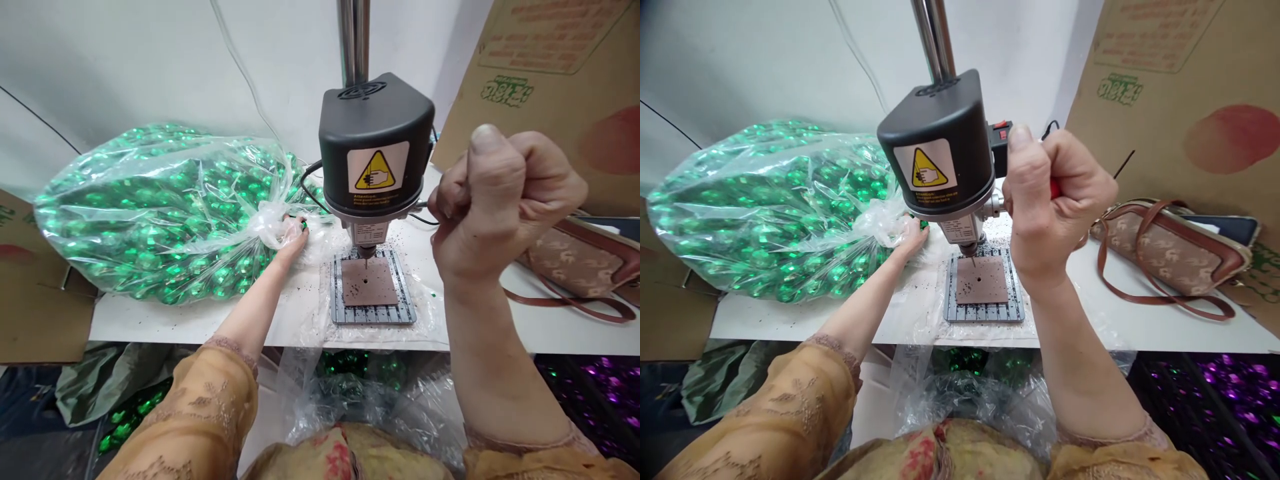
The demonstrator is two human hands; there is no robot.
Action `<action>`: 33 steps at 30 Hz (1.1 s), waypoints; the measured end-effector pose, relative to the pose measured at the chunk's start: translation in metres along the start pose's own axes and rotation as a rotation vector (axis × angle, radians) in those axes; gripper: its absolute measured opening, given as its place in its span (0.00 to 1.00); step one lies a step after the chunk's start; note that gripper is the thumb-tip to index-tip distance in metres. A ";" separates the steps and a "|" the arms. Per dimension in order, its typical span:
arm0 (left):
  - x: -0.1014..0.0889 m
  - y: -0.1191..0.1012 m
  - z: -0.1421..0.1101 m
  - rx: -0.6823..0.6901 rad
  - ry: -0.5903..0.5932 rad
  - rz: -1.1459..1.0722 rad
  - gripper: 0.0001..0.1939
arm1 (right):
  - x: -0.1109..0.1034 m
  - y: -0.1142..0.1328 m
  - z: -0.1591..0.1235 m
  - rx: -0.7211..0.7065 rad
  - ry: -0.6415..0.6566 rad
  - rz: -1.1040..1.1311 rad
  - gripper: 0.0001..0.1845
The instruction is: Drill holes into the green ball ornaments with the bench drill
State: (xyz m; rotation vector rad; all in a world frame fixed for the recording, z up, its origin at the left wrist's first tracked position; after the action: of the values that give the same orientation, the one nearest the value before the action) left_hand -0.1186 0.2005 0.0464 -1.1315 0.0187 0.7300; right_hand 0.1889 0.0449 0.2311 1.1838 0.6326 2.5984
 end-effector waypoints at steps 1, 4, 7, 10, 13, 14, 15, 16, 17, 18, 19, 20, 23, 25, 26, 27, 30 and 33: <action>0.003 -0.004 -0.004 -0.008 0.011 0.005 0.09 | 0.000 -0.001 0.000 0.006 0.005 0.000 0.23; 0.008 -0.015 -0.027 -0.140 0.066 -0.155 0.16 | -0.001 -0.001 0.000 0.030 0.019 0.006 0.23; 0.011 -0.028 -0.065 -0.366 0.168 -0.463 0.24 | -0.001 0.000 -0.001 0.027 0.014 0.011 0.22; 0.008 -0.041 -0.101 -0.430 0.213 -0.545 0.28 | 0.000 0.000 -0.001 0.011 0.007 0.014 0.22; 0.007 -0.050 -0.123 -0.340 0.214 -0.491 0.29 | 0.001 0.000 -0.001 0.002 0.016 0.007 0.23; 0.008 -0.051 -0.128 -0.313 0.226 -0.471 0.30 | 0.001 0.001 -0.001 0.000 0.021 0.005 0.23; 0.011 -0.052 -0.132 -0.296 0.242 -0.451 0.30 | 0.001 0.001 -0.002 -0.003 0.023 0.003 0.23; 0.013 -0.052 -0.135 -0.288 0.254 -0.433 0.30 | 0.000 0.002 -0.002 -0.006 0.024 0.000 0.23; 0.016 -0.052 -0.138 -0.281 0.268 -0.415 0.30 | 0.000 0.003 -0.003 -0.010 0.027 -0.006 0.23; 0.018 -0.051 -0.140 -0.273 0.281 -0.400 0.30 | 0.000 0.004 -0.004 -0.015 0.033 -0.011 0.23; 0.020 -0.051 -0.141 -0.264 0.296 -0.387 0.29 | 0.000 0.005 -0.005 -0.021 0.036 -0.017 0.23; 0.022 -0.052 -0.142 -0.251 0.309 -0.375 0.29 | 0.000 0.005 -0.005 -0.024 0.037 -0.023 0.23; 0.023 -0.053 -0.145 -0.191 0.329 -0.316 0.28 | -0.001 0.004 -0.006 -0.030 0.034 -0.026 0.23; 0.021 -0.056 -0.145 -0.132 0.317 -0.262 0.29 | -0.002 0.003 -0.006 -0.034 0.028 -0.016 0.23; 0.020 -0.059 -0.146 -0.091 0.309 -0.239 0.29 | -0.002 0.002 -0.005 -0.038 0.024 -0.009 0.24; 0.019 -0.062 -0.147 -0.045 0.304 -0.223 0.29 | -0.002 0.002 -0.005 -0.040 0.019 -0.007 0.24; 0.020 -0.074 -0.152 0.076 0.322 -0.222 0.28 | -0.002 0.000 -0.005 -0.037 0.012 -0.024 0.25; 0.024 -0.080 -0.160 0.059 0.348 -0.275 0.27 | -0.002 0.002 -0.006 -0.031 0.013 -0.030 0.25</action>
State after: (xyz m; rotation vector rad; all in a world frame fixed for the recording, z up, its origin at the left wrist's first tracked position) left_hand -0.0029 0.0631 0.0303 -1.1652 0.1742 0.2819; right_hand 0.1859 0.0410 0.2273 1.1409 0.6061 2.5831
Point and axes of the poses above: each hand's wrist, its own z-axis towards the middle knuckle, its own x-axis out of the palm, y = z × x, the point moved 6 cm from there along z, towards the middle knuckle, and after that the axes turned 14 degrees about -y, right-handed, at the moved point
